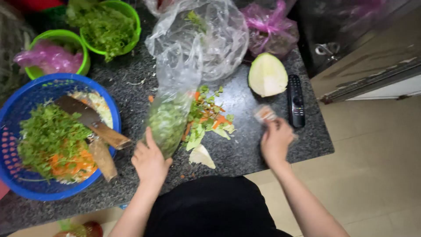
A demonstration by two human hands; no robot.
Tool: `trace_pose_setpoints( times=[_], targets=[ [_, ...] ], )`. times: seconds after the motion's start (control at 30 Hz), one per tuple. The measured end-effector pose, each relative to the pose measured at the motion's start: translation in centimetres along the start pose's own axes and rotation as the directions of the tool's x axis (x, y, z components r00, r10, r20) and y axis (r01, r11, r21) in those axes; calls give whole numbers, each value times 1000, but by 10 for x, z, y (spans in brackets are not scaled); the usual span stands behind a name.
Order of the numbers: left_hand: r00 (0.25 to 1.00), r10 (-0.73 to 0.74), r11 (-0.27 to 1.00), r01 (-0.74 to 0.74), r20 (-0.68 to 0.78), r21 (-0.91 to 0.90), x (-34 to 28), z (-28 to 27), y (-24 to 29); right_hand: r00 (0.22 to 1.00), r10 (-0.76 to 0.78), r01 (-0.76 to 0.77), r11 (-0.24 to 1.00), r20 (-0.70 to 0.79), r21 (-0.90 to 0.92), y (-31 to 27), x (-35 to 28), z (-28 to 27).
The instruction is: Picking coriander leaves and stems and placing them into a pink colander basket for preparation.
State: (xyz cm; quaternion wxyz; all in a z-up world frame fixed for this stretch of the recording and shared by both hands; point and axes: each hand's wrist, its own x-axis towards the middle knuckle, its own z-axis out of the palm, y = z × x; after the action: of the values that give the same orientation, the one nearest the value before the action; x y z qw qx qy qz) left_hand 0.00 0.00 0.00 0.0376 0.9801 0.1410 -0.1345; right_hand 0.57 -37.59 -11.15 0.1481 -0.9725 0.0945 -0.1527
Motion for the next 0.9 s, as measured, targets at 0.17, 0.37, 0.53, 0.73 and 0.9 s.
trace_pose_setpoints(
  times=[0.17, 0.37, 0.53, 0.73, 0.9],
  targets=[
    [984, 39, 998, -30, 175, -56, 1, -70, 10, 993, -54, 63, 995, -106, 80, -34, 18, -41],
    [885, 329, 636, 50, 329, -770, 30, -87, -14, 958, -271, 282, 857, -90, 432, -142, -9, -96],
    [731, 546, 137, 403, 409, -905, 25, -86, -2, 827, -537, 512, 594, -167, 621, -219, -9, -151],
    [567, 726, -136, 673, 389, -727, 14, -68, 17, 847, -505, 491, 623, -166, 609, -231, 10, -140],
    [495, 780, -305, 834, 382, -459, 12, -56, 23, 829, -523, 536, 642, -198, 549, -240, 45, -147]
  ],
)
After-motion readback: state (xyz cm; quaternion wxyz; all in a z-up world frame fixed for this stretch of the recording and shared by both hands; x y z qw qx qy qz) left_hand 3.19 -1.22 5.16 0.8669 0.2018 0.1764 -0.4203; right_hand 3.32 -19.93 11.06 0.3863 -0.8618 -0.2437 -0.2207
